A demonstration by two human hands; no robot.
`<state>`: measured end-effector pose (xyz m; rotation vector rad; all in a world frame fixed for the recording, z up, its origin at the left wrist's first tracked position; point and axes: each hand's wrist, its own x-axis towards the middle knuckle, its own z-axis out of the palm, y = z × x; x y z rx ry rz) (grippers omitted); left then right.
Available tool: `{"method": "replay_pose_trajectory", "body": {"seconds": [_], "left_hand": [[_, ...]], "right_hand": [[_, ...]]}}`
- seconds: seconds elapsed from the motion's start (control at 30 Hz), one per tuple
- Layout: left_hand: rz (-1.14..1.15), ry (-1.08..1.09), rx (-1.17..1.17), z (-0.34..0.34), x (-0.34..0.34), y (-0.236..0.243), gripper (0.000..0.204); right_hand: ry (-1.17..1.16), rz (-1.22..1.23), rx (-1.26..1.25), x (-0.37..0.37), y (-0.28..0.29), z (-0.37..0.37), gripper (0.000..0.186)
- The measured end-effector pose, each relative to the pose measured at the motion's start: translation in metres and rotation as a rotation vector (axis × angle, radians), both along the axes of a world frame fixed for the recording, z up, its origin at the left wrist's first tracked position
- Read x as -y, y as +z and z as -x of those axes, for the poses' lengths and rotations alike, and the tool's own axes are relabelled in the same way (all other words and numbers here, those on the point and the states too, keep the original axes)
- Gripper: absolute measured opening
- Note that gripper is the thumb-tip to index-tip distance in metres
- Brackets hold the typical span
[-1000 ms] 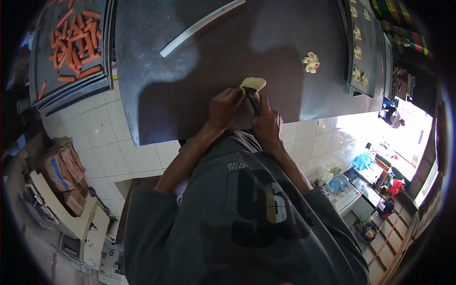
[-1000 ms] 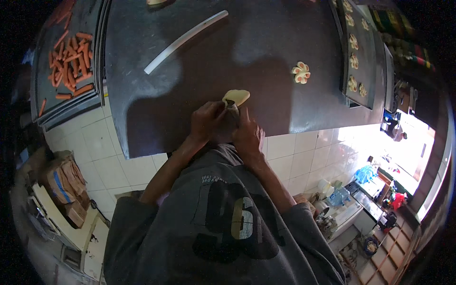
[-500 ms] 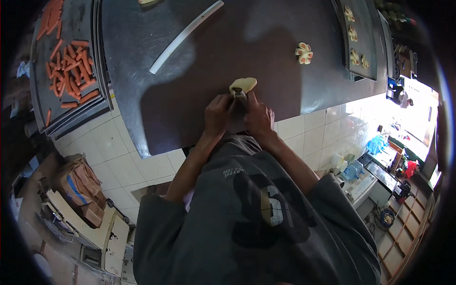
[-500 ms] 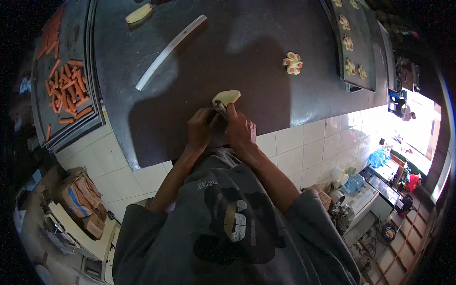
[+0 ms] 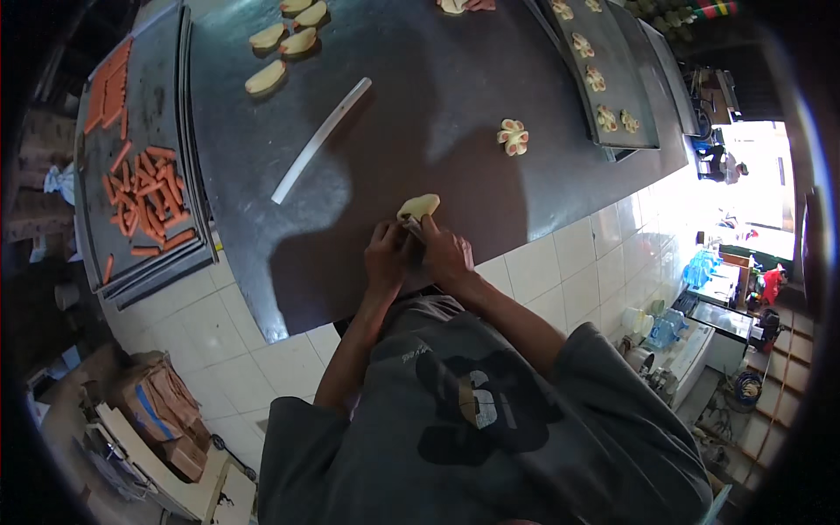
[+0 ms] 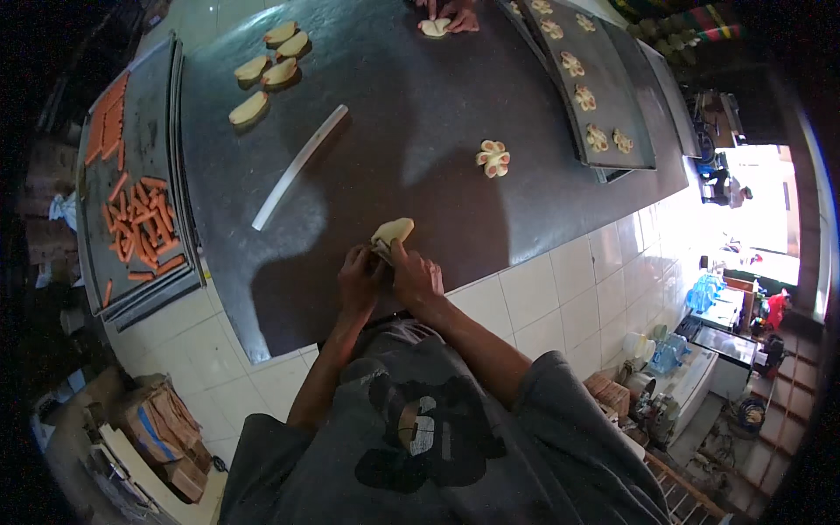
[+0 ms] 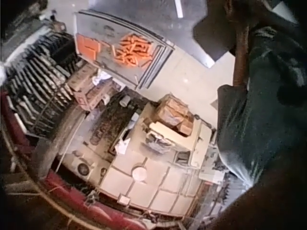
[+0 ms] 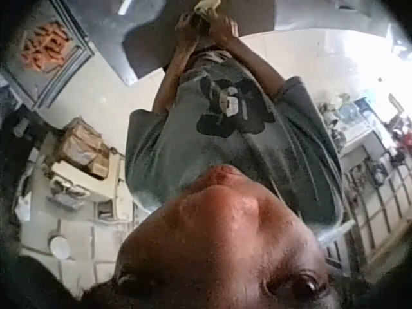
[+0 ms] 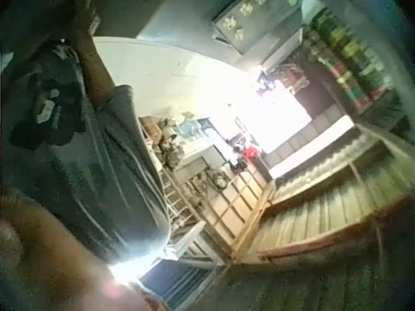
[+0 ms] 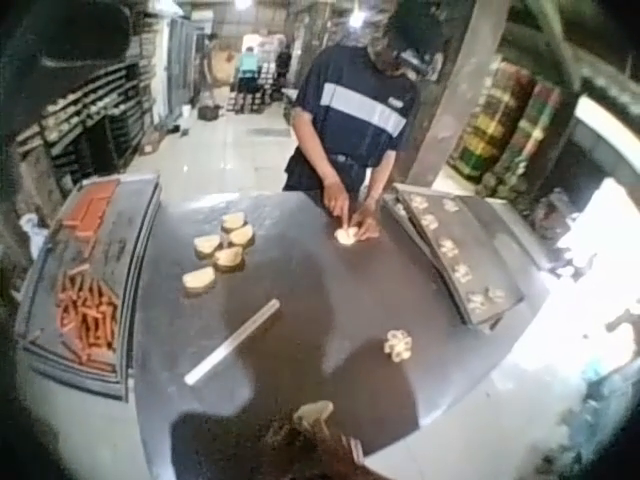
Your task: Shaping dough pieces around sausage slices and cutting them to create flower-shaped pastries.
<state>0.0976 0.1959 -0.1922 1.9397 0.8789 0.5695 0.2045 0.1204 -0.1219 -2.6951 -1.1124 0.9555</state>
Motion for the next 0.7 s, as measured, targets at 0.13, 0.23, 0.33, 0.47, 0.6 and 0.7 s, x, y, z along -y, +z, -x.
{"method": "replay_pose_trajectory", "body": {"seconds": [0.13, 0.23, 0.33, 0.47, 0.6, 0.7], "left_hand": [[-0.008, 0.001, -0.007, -0.001, 0.001, 0.003, 0.020], [-0.027, -0.009, -0.005, 0.001, 0.000, -0.002, 0.019], [-0.019, -0.007, 0.059, -0.001, -0.002, 0.000, 0.018], [-0.004, -0.011, -0.008, 0.000, -0.007, 0.002, 0.018], [0.052, -0.039, 0.001, -0.001, -0.011, -0.003, 0.019], [0.081, -0.043, 0.043, -0.001, -0.013, -0.007, 0.020]], "right_hand": [[-0.037, 0.021, -0.034, 0.000, 0.009, 0.002, 0.052], [-0.019, 0.001, -0.019, -0.001, 0.008, 0.003, 0.052], [-0.015, 0.044, -0.047, 0.001, 0.006, 0.001, 0.053], [-0.056, -0.109, 0.011, 0.006, 0.004, 0.003, 0.051], [-0.121, -0.051, -0.056, 0.004, 0.024, -0.005, 0.052], [-0.186, -0.201, -0.027, 0.023, 0.028, -0.004, 0.048]]}}
